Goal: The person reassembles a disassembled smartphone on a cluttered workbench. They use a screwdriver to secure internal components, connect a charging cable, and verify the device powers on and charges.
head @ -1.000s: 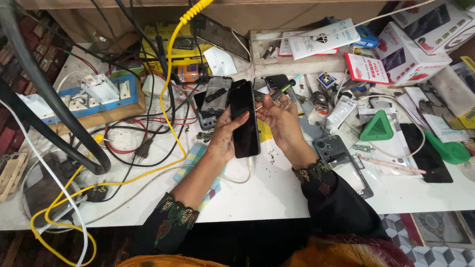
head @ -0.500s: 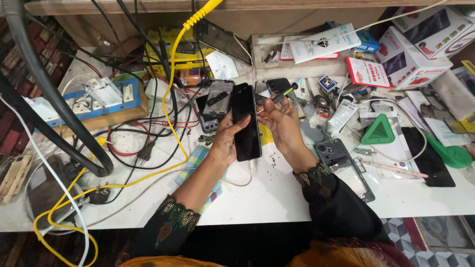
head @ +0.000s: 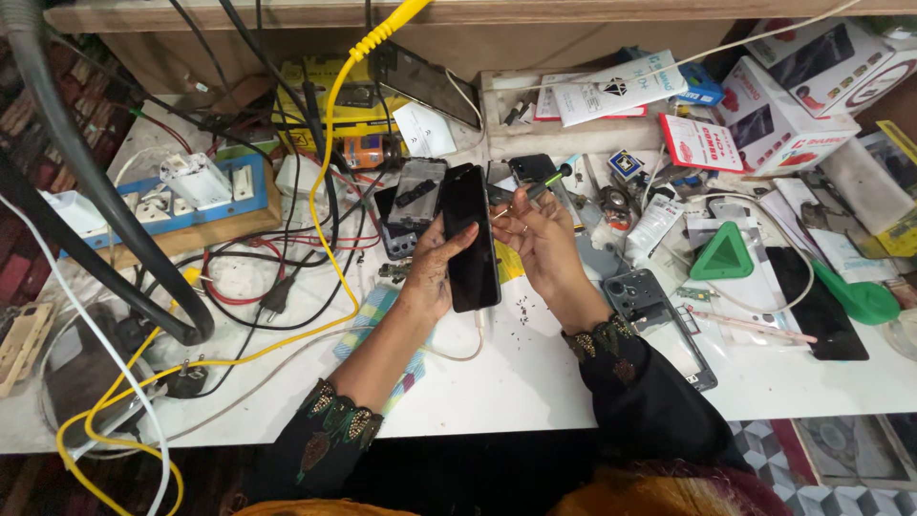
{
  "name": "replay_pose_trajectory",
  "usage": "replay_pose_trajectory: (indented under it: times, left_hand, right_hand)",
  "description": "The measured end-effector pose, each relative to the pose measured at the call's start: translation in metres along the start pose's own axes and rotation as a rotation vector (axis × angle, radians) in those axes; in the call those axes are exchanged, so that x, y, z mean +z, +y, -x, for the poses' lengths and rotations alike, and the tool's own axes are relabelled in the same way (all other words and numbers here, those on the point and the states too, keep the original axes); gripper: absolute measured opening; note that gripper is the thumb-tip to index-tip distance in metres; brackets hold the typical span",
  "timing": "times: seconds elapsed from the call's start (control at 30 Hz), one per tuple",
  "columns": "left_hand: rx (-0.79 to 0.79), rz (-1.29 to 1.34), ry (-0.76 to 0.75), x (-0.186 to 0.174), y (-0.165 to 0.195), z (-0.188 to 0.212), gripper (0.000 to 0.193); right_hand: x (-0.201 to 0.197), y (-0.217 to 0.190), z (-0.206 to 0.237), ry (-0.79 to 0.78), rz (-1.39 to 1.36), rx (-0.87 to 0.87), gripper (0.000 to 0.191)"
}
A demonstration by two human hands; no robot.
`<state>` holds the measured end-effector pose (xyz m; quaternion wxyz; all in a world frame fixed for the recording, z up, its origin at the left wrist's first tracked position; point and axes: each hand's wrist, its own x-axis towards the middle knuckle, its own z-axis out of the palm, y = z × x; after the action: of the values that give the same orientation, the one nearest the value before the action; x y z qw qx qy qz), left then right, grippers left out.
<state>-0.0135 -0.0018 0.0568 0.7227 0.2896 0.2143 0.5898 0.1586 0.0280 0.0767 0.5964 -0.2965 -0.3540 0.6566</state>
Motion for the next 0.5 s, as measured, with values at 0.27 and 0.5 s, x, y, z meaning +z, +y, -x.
replay_pose_trajectory:
  times: [0.27,0.5]
  left_hand:
    - [0.014,-0.009,-0.01,-0.0012,-0.001,-0.0008,0.042]
    - [0.013,-0.008,-0.011,0.0016,0.0012,0.0011,0.043]
  right_hand:
    - [-0.0011,-0.0021,-0.0008,0.003,0.038,0.0,0.023]
    - [-0.0024,-0.0017,-0.0011,-0.006,0.038,0.009,0.023]
